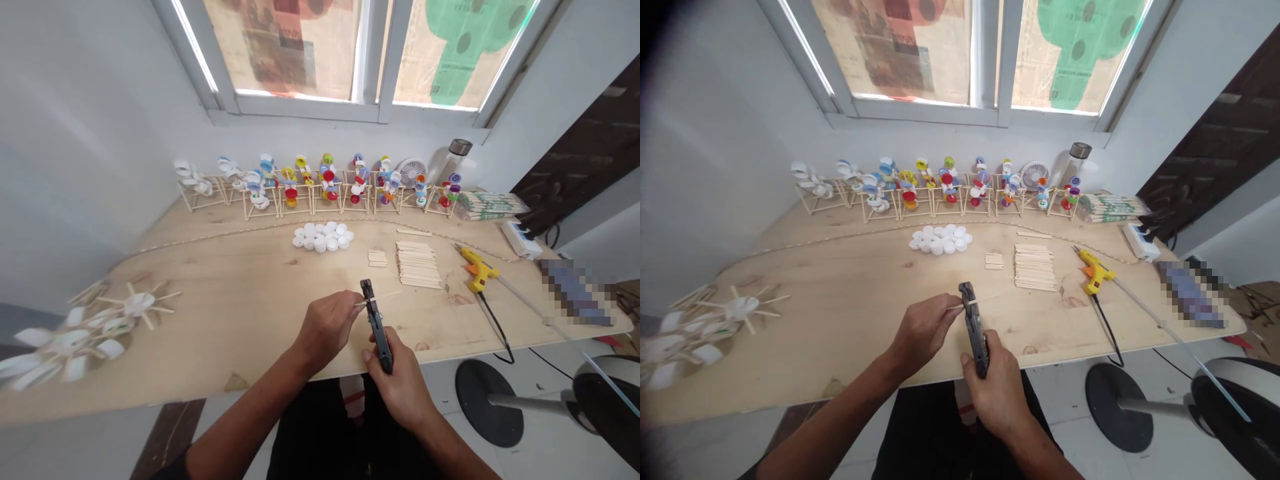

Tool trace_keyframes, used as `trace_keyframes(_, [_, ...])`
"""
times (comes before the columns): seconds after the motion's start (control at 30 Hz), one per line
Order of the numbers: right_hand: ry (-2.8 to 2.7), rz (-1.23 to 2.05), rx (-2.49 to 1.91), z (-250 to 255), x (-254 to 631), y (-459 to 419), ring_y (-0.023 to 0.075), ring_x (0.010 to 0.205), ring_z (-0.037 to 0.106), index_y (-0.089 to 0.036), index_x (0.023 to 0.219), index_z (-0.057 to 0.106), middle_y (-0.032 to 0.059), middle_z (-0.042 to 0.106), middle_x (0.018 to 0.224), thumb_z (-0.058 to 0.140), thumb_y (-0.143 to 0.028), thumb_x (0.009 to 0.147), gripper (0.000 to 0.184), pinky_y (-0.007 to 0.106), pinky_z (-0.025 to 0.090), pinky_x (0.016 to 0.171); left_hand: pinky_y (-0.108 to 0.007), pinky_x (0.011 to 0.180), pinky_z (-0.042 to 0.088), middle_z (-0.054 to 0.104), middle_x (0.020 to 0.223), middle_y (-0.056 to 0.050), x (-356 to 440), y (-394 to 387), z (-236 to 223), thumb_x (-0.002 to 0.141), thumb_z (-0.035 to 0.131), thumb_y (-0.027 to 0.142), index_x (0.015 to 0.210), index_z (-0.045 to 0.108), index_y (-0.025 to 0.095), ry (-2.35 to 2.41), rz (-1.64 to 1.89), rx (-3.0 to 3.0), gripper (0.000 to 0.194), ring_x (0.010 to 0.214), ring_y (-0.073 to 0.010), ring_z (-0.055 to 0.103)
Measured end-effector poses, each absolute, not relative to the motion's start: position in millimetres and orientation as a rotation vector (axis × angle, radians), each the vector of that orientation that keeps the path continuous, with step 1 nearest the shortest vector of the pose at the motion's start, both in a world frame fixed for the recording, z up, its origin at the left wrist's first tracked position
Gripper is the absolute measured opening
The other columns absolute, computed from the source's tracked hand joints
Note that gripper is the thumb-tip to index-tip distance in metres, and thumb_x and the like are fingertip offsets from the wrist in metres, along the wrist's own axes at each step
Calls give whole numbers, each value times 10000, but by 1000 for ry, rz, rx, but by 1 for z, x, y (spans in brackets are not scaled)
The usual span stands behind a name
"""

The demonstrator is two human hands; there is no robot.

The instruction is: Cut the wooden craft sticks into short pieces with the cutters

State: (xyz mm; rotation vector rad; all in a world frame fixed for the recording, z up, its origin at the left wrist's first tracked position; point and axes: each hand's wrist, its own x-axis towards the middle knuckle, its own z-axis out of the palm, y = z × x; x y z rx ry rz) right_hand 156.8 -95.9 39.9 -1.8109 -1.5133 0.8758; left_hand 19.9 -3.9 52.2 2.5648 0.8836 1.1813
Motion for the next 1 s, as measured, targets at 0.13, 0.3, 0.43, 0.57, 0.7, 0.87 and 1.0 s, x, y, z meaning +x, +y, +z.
trace_keyframes(0.13, [-1542, 862, -1820, 41, 157, -100, 172, 642, 576, -198, 870, 494, 4, 608, 720, 492, -274, 793, 108, 248, 388, 581, -185, 530, 389, 585, 670, 9, 15, -8, 59, 871, 425, 192, 837, 514, 166, 886, 1042, 2371, 99, 559, -87, 535])
trace_keyframes(0.3, [-1604, 811, -1806, 41, 158, -103, 162, 583, 552, -202, 872, 481, -20, 567, 649, 481, -279, 805, 102, 237, 367, 541, -180, 501, 358, 523, 596, 42, 11, -13, 66, 853, 440, 217, 802, 521, 175, 911, 959, 2166, 105, 497, -73, 467])
trace_keyframes(0.43, [-1653, 722, -1801, 41, 160, -105, 172, 599, 559, -196, 895, 490, -12, 576, 662, 482, -264, 798, 118, 242, 369, 552, -182, 488, 336, 466, 550, 54, 11, -18, 71, 839, 440, 216, 736, 504, 172, 903, 957, 2030, 129, 477, -70, 422])
trace_keyframes(0.57, [-1675, 672, -1781, 41, 161, -104, 174, 590, 565, -194, 898, 494, -8, 585, 665, 483, -238, 784, 122, 243, 374, 551, -185, 484, 326, 447, 526, 59, 10, -20, 75, 834, 438, 214, 700, 482, 173, 859, 936, 1894, 147, 470, -69, 404])
trace_keyframes(0.7, [-1698, 646, -1756, 43, 162, -104, 176, 587, 561, -195, 908, 487, -7, 581, 663, 481, -233, 783, 130, 247, 377, 553, -188, 475, 309, 435, 514, 63, 8, -18, 76, 836, 448, 229, 697, 467, 173, 819, 888, 1792, 151, 462, -66, 371])
trace_keyframes(0.87, [-1696, 659, -1728, 44, 162, -104, 170, 585, 557, -196, 916, 486, -8, 579, 666, 485, -233, 780, 141, 241, 376, 550, -187, 461, 296, 447, 525, 57, 6, -17, 76, 838, 445, 241, 703, 458, 170, 792, 846, 1755, 154, 466, -66, 365])
trace_keyframes(1.0, [-1692, 682, -1753, 44, 160, -103, 164, 570, 540, -199, 865, 471, -12, 555, 648, 476, -257, 794, 92, 234, 363, 533, -179, 462, 301, 437, 519, 65, 6, -17, 77, 835, 450, 224, 695, 455, 168, 808, 863, 1770, 151, 462, -61, 368])
